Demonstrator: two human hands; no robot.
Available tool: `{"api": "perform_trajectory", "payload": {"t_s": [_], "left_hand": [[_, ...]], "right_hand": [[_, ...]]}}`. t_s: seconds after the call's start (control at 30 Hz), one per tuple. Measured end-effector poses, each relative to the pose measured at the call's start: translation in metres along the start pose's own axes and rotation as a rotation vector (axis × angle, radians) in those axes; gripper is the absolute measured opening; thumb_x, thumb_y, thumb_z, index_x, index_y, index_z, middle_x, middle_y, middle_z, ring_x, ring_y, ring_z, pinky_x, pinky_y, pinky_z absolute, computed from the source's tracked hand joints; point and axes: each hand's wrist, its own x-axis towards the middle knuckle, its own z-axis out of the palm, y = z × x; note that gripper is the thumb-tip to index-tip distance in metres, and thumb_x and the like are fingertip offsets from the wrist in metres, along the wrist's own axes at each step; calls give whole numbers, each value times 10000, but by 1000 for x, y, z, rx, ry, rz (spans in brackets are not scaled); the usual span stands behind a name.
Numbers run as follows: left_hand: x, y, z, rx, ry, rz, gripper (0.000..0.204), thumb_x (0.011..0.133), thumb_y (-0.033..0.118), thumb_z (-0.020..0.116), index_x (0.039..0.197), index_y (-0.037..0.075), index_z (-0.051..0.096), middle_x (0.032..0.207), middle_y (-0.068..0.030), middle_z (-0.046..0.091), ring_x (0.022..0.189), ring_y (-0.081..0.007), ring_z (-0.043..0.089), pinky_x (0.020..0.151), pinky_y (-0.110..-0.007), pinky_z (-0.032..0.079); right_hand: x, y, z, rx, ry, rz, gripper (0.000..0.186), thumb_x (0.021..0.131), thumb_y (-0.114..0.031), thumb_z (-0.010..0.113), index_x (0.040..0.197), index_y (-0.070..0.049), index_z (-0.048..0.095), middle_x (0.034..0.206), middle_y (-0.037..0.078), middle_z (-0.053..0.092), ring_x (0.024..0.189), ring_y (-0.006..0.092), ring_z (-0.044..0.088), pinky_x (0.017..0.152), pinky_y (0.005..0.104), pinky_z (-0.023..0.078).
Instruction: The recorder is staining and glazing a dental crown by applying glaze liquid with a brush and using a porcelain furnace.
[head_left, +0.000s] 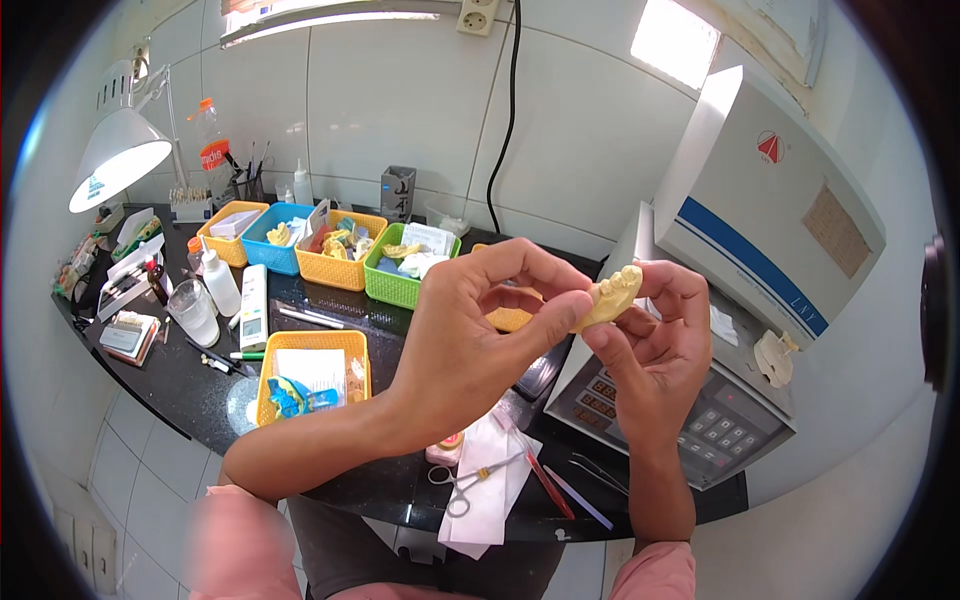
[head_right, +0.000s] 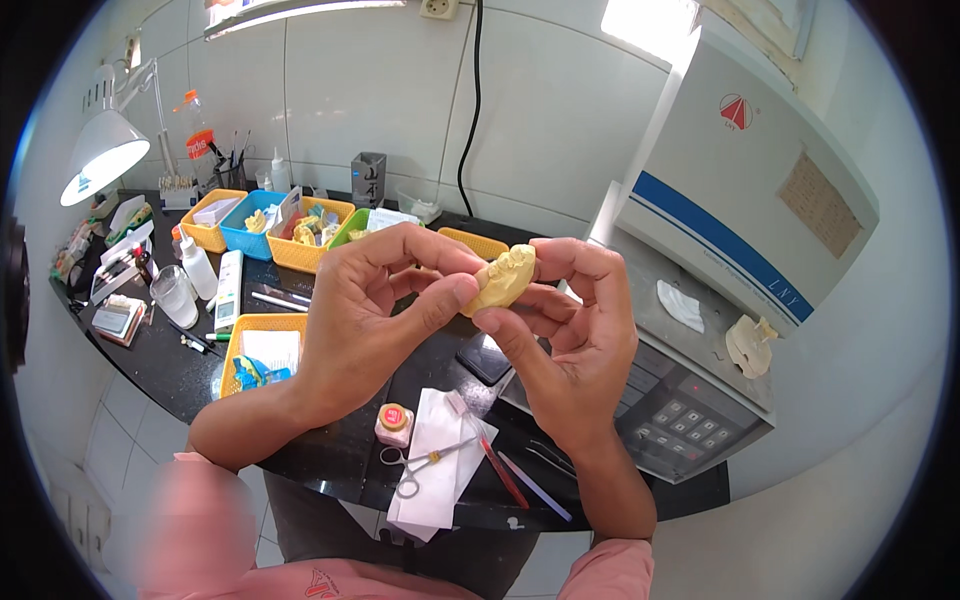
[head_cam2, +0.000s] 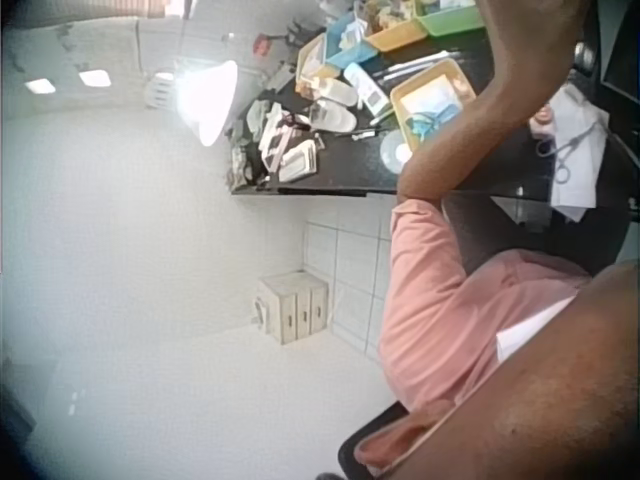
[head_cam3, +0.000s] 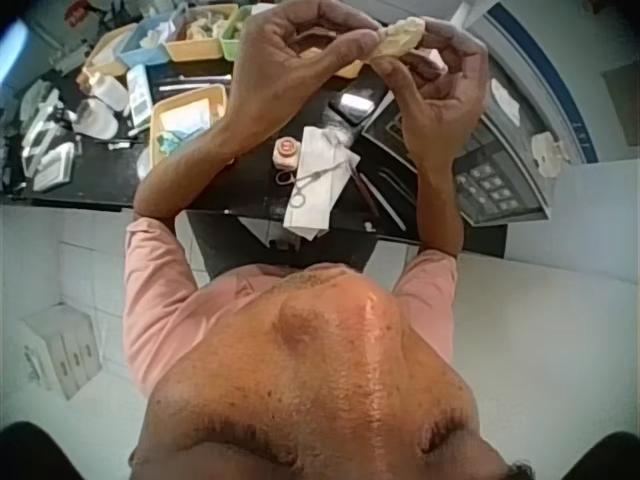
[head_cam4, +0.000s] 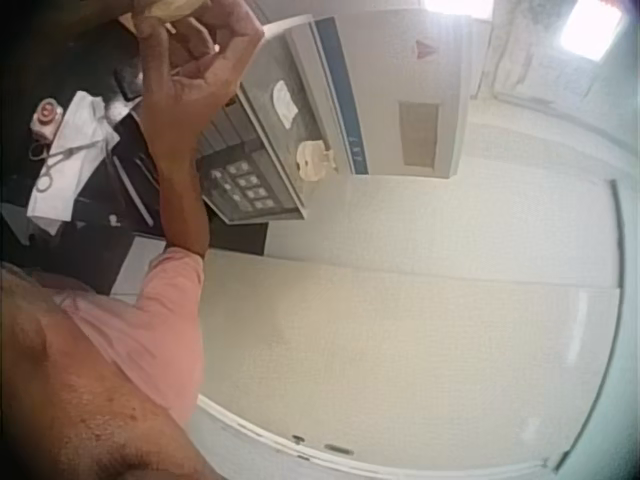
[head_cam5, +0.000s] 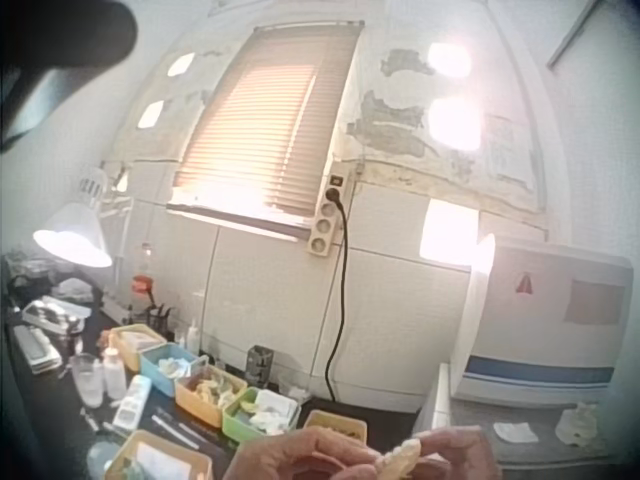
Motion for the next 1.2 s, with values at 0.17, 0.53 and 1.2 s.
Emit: {"api": "perform_trajectory", "payload": {"t_s": [0.17,0.53,1.2], "left_hand": [[-14,-4,5,9,25,-56,160,883,80,698,997,-23,655,1038,-91,664,987,-133,629,868,-291,518],[-104,-75,23,-301,168,-278,183,854,-39,676,1034,-37,639,1108,-130,609,1073,-178,589,924,-309,497],[-134,-55,5,416,52,288,324,659,75,855,951,46,719,959,-103,664,925,-253,623,789,-357,508]], "right_hand": [[-16,-4,2,58,1,121,505,810,30,742,1238,23,474,1104,118,570,1012,199,646,862,291,578],[-118,17,17,-362,68,165,446,790,13,758,1215,14,623,1085,138,582,911,172,643,772,257,595],[-161,0,28,190,136,297,331,885,-58,686,1184,53,596,1124,192,588,988,206,647,793,262,541]]}}
